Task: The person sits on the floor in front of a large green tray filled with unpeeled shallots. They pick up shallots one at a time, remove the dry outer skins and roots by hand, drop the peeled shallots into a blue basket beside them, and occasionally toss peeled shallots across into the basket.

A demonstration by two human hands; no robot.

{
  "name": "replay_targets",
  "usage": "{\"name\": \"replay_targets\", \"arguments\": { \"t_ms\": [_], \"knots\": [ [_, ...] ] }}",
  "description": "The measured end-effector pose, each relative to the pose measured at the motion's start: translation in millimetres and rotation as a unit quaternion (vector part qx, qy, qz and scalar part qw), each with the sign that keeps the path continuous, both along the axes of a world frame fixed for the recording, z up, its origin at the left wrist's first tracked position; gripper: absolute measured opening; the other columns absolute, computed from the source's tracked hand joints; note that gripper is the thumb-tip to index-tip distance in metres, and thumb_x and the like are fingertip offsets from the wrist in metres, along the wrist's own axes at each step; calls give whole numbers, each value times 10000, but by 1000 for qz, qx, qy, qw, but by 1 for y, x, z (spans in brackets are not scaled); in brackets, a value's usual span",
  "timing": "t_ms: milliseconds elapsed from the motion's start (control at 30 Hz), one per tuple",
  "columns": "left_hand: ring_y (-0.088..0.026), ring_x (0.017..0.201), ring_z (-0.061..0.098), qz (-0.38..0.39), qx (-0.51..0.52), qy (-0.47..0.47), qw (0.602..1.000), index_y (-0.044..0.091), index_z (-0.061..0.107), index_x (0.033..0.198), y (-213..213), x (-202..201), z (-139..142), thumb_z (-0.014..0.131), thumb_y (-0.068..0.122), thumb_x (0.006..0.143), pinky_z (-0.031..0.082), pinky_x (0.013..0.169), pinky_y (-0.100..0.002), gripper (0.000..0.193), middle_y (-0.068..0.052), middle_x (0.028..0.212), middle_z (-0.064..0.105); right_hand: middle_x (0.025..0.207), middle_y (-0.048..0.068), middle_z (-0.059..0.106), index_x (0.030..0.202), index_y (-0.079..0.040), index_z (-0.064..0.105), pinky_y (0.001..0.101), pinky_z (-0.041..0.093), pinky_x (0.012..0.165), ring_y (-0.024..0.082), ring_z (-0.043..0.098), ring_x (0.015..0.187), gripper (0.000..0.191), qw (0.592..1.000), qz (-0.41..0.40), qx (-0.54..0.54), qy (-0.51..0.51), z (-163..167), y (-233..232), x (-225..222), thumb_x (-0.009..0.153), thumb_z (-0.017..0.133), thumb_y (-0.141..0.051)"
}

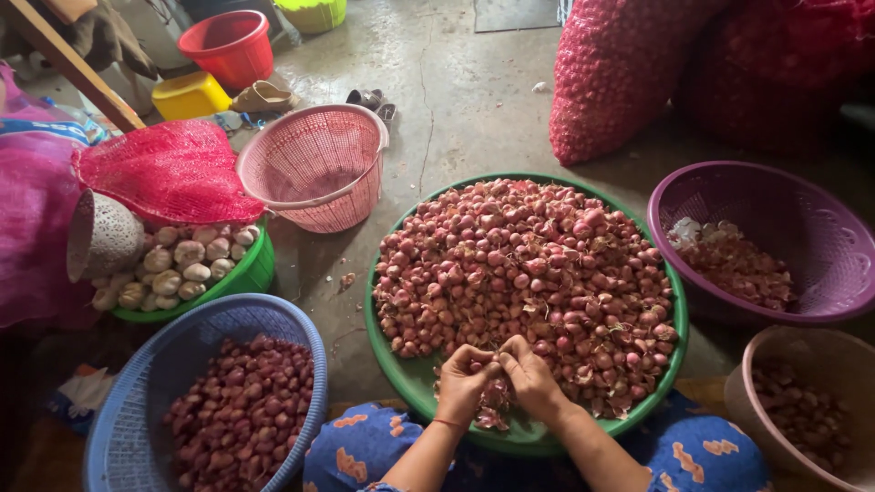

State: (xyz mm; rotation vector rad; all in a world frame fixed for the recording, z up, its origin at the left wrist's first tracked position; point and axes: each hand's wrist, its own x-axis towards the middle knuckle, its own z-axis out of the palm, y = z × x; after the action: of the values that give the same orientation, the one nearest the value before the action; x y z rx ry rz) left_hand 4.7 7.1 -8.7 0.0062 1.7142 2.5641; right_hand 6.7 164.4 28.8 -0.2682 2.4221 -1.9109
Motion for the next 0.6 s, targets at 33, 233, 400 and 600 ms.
{"name": "replay_targets", "arguments": {
  "t_ms": [33, 233, 400, 600],
  "knots": [
    [-51, 754, 633, -1, 0, -11, 1000, 22, 709, 959, 0, 2, 4, 782, -4, 881, 542, 670, -202, 110, -24, 890, 736, 909, 90, 688, 1067, -59, 592, 342, 548, 784, 177, 652, 859, 168, 1000, 9, -17, -7, -1, 3, -1, 1033, 512, -203],
    [-103, 782, 708, -5, 100, -130, 986, 29, 704, 1039, -5, 1, 25, 731, 50, 857, 594, 699, -243, 185, -27, 918, 752, 891, 59, 644, 1254, -126, 593, 313, 500, 748, 141, 589, 823, 268, 989, 58, -76, -116, 13, 14, -4, 1003, 509, -163],
    [-104, 723, 608, -30, 60, -108, 992, -2, 743, 1171, -11, -1, 12, 808, 59, 872, 486, 608, -214, 312, -53, 901, 714, 968, 65, 716, 1178, -49, 629, 295, 539, 840, 125, 649, 923, 227, 989, 74, -50, -116, 25, 8, 1, 1024, 511, -167],
    [-66, 843, 704, 8, -9, -6, 1000, -17, 718, 1104, -12, -3, 3, 826, 68, 840, 588, 759, -208, 298, -39, 974, 767, 1085, 39, 693, 1258, -87, 588, 269, 510, 886, 111, 632, 1001, 294, 995, 91, -18, -20, 23, 15, 0, 975, 521, -123]
  ]
}}
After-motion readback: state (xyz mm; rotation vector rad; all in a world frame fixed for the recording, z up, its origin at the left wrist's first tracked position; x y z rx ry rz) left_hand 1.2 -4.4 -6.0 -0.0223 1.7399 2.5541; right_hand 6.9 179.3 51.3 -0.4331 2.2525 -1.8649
